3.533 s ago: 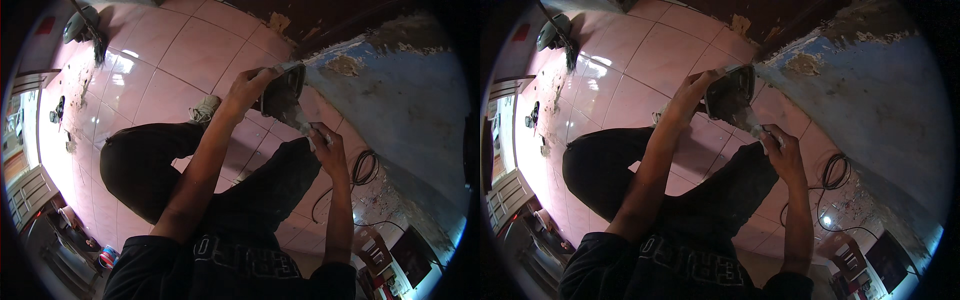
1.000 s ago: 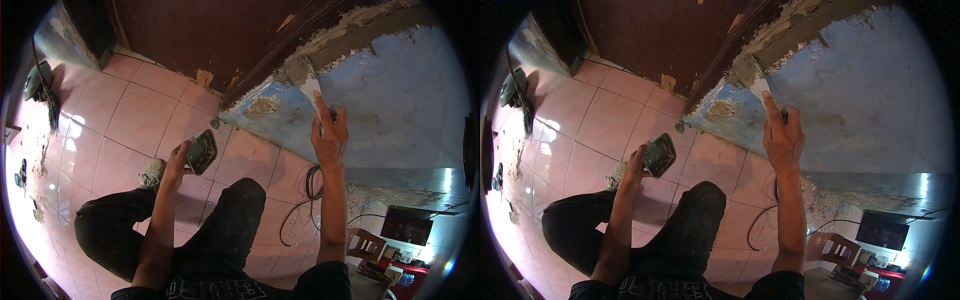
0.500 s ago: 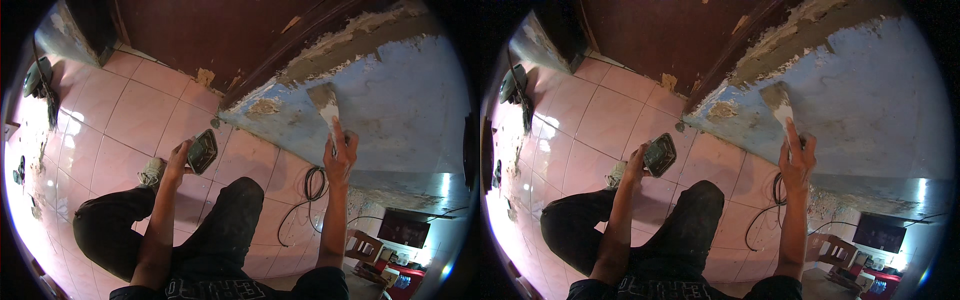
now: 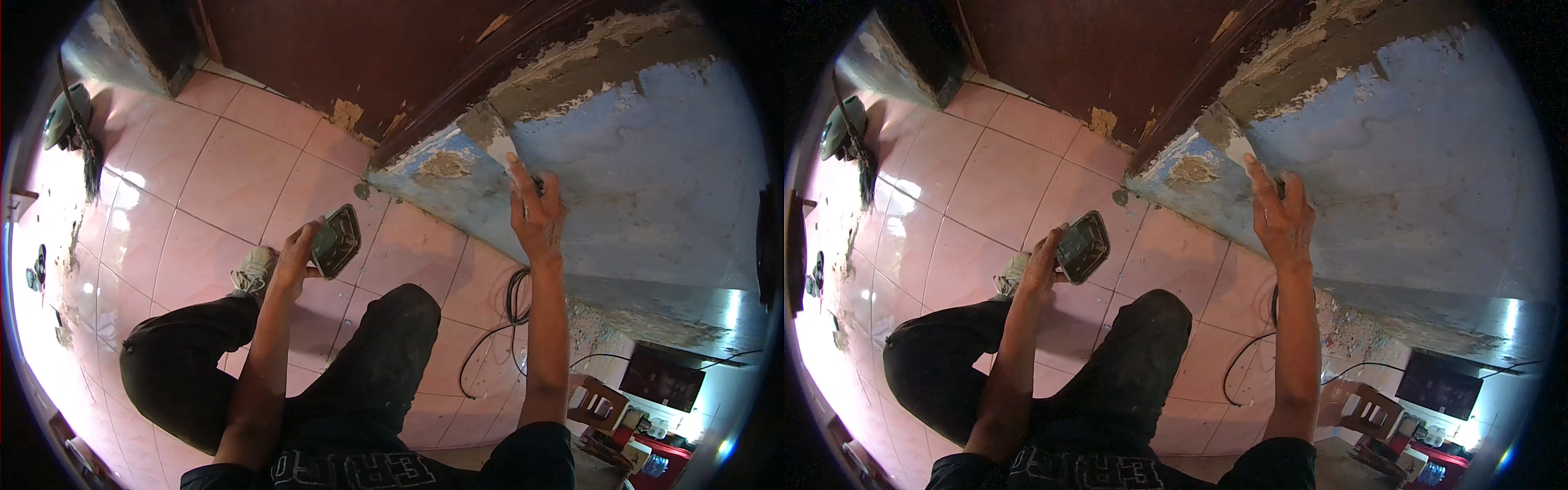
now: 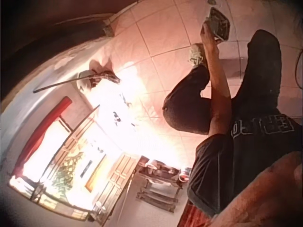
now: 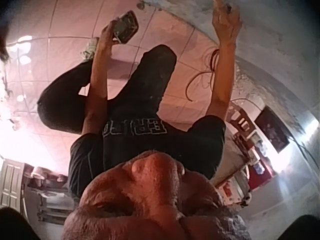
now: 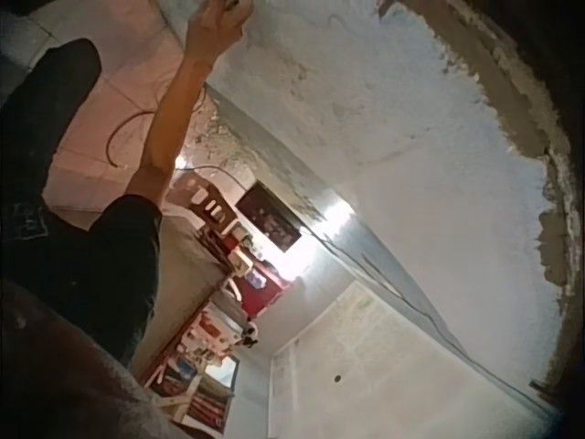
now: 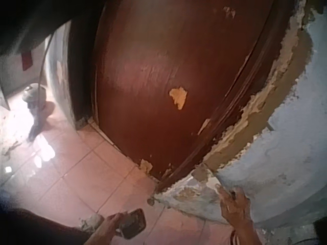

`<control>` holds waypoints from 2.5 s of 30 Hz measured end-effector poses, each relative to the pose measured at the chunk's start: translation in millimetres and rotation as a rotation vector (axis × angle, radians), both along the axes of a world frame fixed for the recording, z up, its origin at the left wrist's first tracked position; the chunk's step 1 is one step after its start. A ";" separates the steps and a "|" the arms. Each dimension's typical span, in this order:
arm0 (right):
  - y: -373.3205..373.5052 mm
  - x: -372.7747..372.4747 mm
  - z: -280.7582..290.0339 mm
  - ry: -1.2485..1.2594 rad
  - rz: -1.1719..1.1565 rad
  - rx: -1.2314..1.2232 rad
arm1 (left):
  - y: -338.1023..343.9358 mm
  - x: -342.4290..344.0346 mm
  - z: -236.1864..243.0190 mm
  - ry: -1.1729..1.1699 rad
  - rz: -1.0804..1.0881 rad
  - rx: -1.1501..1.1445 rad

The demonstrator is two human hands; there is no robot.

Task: Apply wall putty or plaster to a damaged section of a wall using a putty knife.

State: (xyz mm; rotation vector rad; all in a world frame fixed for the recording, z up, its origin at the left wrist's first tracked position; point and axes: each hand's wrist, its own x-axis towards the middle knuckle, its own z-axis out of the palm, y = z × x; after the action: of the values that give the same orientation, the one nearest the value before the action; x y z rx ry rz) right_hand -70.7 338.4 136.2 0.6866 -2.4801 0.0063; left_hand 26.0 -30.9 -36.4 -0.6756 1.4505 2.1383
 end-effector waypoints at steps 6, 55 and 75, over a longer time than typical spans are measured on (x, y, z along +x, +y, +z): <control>16.6 14.5 -1.9 -0.017 -0.046 0.068 | -1.1 -0.5 4.3 0.004 -0.012 -0.002; -13.4 50.6 -8.4 -0.040 -0.193 -0.011 | 2.5 -3.2 5.3 -0.030 -0.010 -0.022; 2.7 65.3 -6.9 -0.072 -0.270 -0.045 | 2.9 -0.7 1.8 -0.009 -0.029 -0.030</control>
State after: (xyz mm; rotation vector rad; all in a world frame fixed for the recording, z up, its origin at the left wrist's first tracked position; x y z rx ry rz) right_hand -5.4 341.1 129.3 0.3342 -2.6139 -0.0150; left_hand 25.3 -27.9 -34.6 -0.6701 1.4819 2.0923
